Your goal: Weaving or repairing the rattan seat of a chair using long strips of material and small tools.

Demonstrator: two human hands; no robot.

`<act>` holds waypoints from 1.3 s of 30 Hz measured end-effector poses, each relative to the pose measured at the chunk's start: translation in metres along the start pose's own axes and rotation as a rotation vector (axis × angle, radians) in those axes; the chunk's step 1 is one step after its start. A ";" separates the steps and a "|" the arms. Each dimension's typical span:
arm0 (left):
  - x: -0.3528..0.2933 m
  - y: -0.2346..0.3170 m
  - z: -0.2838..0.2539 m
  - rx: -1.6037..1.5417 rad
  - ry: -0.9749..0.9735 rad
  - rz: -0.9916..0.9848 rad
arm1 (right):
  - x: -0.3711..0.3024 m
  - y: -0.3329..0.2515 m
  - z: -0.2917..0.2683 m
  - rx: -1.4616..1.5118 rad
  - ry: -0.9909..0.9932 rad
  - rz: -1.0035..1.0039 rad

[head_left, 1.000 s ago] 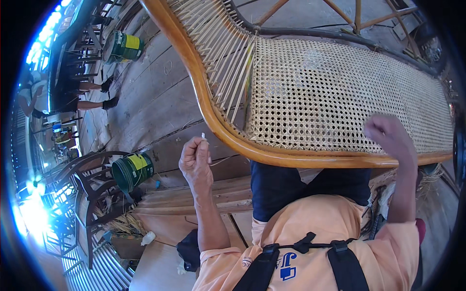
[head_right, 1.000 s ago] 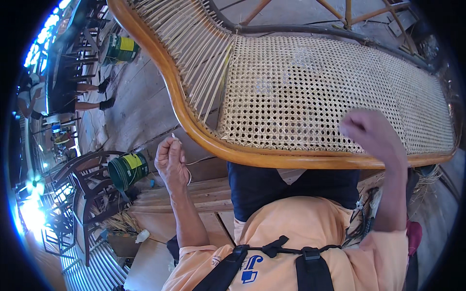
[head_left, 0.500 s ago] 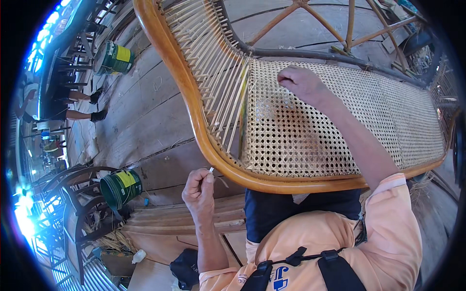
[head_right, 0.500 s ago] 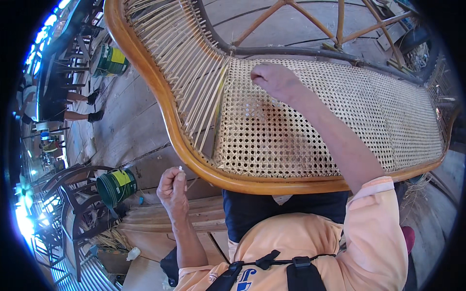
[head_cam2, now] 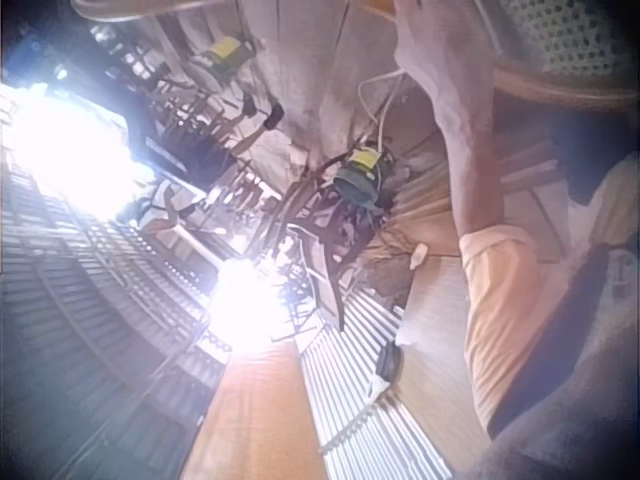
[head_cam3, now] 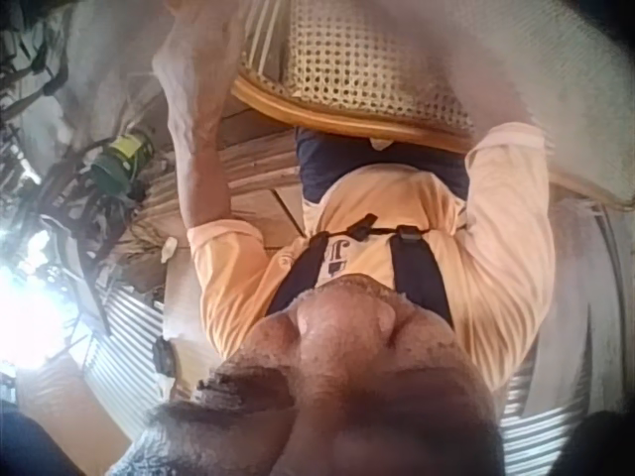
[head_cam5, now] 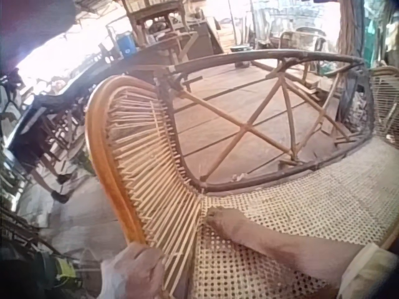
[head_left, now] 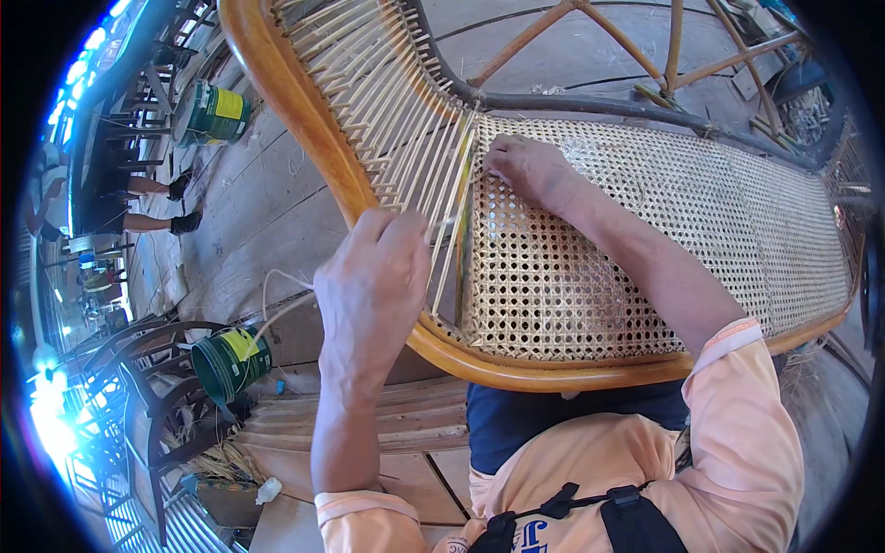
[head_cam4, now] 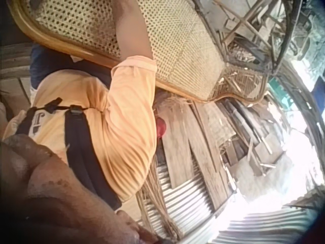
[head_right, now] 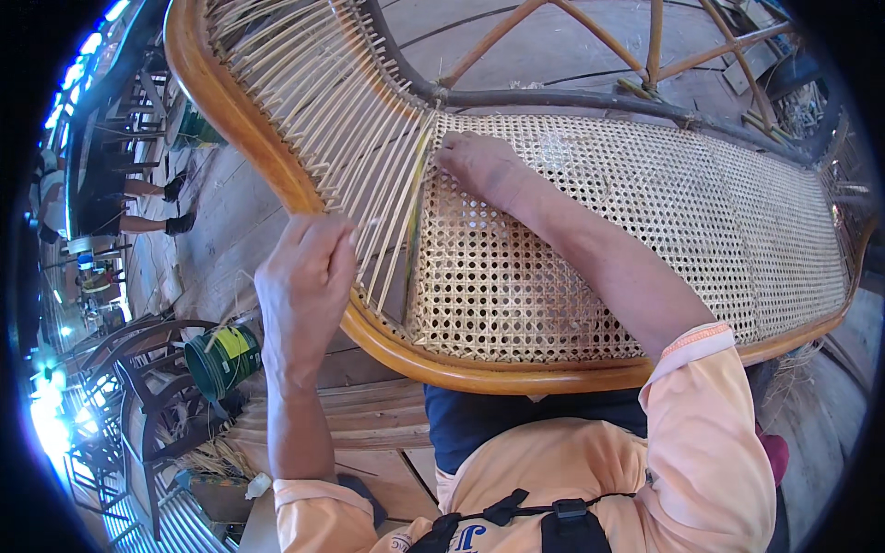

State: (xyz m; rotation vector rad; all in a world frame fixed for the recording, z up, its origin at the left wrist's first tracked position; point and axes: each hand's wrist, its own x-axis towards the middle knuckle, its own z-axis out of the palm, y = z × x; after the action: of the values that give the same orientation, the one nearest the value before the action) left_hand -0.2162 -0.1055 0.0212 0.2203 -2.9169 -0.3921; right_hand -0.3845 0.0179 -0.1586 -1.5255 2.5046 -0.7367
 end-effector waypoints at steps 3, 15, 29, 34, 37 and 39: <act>0.029 0.003 0.014 0.139 -0.083 0.116 | -0.001 0.004 0.003 -0.069 -0.024 0.005; 0.102 -0.005 0.076 0.508 -0.435 0.372 | -0.057 0.058 -0.005 0.085 0.247 0.445; 0.124 0.000 0.085 0.560 -0.656 0.325 | -0.057 0.072 0.002 0.128 0.344 0.378; 0.133 0.004 0.085 0.579 -0.611 0.380 | -0.059 0.066 -0.004 0.169 0.324 0.431; 0.136 -0.001 0.085 0.547 -0.579 0.356 | -0.057 0.066 -0.001 0.187 0.316 0.442; 0.137 0.002 0.086 0.546 -0.601 0.362 | -0.060 0.070 0.000 0.210 0.335 0.449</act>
State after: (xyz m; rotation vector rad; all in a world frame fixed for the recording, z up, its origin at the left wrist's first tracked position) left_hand -0.3675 -0.1057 -0.0369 -0.4273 -3.4781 0.4886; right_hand -0.4115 0.0957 -0.1992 -0.7797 2.7390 -1.1989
